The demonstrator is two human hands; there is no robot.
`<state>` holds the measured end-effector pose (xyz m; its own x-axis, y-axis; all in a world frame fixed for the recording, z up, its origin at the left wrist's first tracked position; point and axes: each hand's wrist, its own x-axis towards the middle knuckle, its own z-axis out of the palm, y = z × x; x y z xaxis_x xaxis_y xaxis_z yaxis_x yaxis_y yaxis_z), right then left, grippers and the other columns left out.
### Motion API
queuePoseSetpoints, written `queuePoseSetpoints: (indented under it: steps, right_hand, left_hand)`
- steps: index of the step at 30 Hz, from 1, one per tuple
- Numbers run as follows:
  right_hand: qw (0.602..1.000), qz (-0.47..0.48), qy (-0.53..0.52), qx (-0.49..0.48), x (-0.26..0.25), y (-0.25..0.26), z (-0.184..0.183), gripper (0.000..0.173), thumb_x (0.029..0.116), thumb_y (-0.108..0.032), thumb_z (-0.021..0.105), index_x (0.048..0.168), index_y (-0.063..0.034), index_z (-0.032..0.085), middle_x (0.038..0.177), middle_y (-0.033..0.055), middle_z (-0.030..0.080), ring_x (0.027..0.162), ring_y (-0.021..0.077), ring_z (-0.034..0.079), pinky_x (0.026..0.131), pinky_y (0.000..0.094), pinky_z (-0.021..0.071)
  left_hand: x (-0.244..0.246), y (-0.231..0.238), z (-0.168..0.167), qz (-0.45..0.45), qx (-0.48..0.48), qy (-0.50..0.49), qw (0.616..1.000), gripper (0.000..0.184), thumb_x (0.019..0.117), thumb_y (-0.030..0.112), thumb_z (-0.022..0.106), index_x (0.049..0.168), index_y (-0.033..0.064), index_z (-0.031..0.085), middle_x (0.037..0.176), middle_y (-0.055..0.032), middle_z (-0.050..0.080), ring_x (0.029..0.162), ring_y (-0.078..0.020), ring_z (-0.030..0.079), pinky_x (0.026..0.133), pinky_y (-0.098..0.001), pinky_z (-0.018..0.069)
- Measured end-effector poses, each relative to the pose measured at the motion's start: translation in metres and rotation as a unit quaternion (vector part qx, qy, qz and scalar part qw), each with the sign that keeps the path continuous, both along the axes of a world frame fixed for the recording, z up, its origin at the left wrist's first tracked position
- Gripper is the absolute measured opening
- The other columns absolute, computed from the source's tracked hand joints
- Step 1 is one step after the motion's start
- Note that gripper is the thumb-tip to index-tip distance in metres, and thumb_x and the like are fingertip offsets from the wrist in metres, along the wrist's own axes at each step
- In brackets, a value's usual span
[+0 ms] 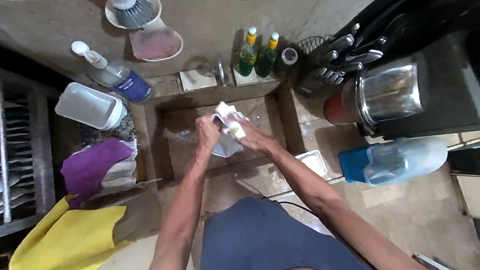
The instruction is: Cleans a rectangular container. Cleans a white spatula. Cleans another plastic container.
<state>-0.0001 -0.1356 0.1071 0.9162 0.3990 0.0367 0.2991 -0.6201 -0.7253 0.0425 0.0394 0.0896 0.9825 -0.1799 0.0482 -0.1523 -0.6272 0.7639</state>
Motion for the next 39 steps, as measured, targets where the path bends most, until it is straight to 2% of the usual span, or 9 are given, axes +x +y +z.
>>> queuePoseSetpoints:
  steps: [3,7,10,16,20,23,27,34,39]
  right_hand:
    - [1.0,-0.016,-0.009,0.02,0.013,0.006,0.011,0.054,0.1047,-0.027,0.055,0.155,-0.0086,0.045,0.161,0.0092,0.043,0.151,0.0222,0.036,0.125,0.0466,0.0302]
    - [0.998,0.0,0.058,-0.021,-0.023,0.003,0.012,0.058,0.0999,-0.023,0.066,0.153,-0.0102,0.047,0.16,0.0117,0.044,0.147,0.0273,0.041,0.122,0.0513,0.0322]
    - [0.998,-0.033,0.03,0.04,0.007,0.012,0.006,0.06,0.1014,-0.025,0.062,0.156,-0.0109,0.043,0.162,0.0092,0.041,0.147,0.0247,0.042,0.121,0.0494,0.0361]
    - [0.989,-0.083,0.036,0.12,-0.005,0.011,0.012,0.051,0.0938,-0.002,0.067,0.144,-0.0063,0.057,0.142,0.0121,0.061,0.128,0.0232,0.06,0.11,0.0422,0.0477]
    - [0.973,-0.145,-0.008,0.178,-0.013,0.004,0.003,0.043,0.0965,0.002,0.06,0.138,-0.0069,0.062,0.144,0.0091,0.06,0.131,0.0204,0.058,0.112,0.0407,0.0475]
    - [0.988,-0.095,0.021,0.122,-0.024,-0.004,-0.011,0.053,0.0873,-0.001,0.072,0.139,-0.0029,0.06,0.145,0.0154,0.058,0.134,0.025,0.056,0.113,0.0446,0.0456]
    - [0.998,0.013,0.058,-0.009,-0.002,0.024,0.007,0.08,0.0865,-0.012,0.079,0.157,-0.0113,0.042,0.161,0.0124,0.041,0.145,0.0301,0.044,0.116,0.0529,0.0414]
    - [0.99,0.083,0.04,-0.107,-0.016,0.013,-0.002,0.056,0.0997,-0.029,0.064,0.151,-0.014,0.051,0.158,0.0103,0.047,0.148,0.0275,0.041,0.124,0.055,0.0264]
    - [0.997,-0.009,-0.038,0.06,0.027,0.031,-0.005,0.054,0.091,-0.012,0.071,0.144,-0.0086,0.058,0.147,0.0095,0.058,0.136,0.0212,0.054,0.115,0.0433,0.0452]
  left_hand:
    - [0.003,-0.002,-0.006,-0.033,0.013,-0.061,0.998,0.017,0.0934,0.009,0.065,0.095,-0.0057,0.072,0.091,-0.0228,0.073,0.088,-0.0376,0.073,0.084,-0.0574,0.0559]
    - [0.011,0.022,0.002,0.021,0.02,0.007,1.0,0.023,0.0997,0.012,0.06,0.111,-0.0025,0.074,0.104,-0.0239,0.074,0.102,-0.0386,0.071,0.096,-0.0592,0.0521]
    - [-0.02,0.011,0.009,-0.064,0.001,-0.032,0.997,0.013,0.0945,0.006,0.068,0.099,-0.0063,0.068,0.094,-0.0268,0.069,0.087,-0.0426,0.069,0.081,-0.0608,0.0554]
    - [-0.011,0.031,0.008,-0.152,0.104,-0.126,0.975,0.014,0.0936,0.011,0.072,0.085,0.0004,0.072,0.09,-0.0183,0.07,0.08,-0.0367,0.069,0.074,-0.0573,0.0561]
    - [0.007,0.063,-0.008,0.024,0.08,0.061,0.995,0.019,0.099,0.017,0.065,0.111,0.0047,0.075,0.109,-0.0206,0.073,0.103,-0.0414,0.069,0.09,-0.0679,0.0516]
    - [0.004,0.053,-0.006,0.125,-0.058,0.183,0.973,0.028,0.1038,0.016,0.057,0.117,-0.0058,0.068,0.111,-0.0273,0.069,0.104,-0.038,0.067,0.096,-0.0597,0.0505]
    - [-0.032,0.033,-0.01,0.0,-0.034,0.053,0.998,0.015,0.0986,0.01,0.065,0.106,-0.0018,0.07,0.1,-0.025,0.07,0.089,-0.0424,0.069,0.082,-0.0631,0.0549]
    - [0.017,0.06,0.002,0.097,-0.021,0.065,0.993,0.025,0.0987,0.01,0.062,0.119,0.0017,0.074,0.114,-0.0224,0.073,0.112,-0.0371,0.069,0.102,-0.058,0.0498]
    - [-0.027,0.03,0.01,-0.062,-0.003,-0.062,0.996,0.011,0.093,0.003,0.068,0.086,-0.0059,0.067,0.089,-0.0248,0.068,0.081,-0.0394,0.068,0.076,-0.0572,0.0556]
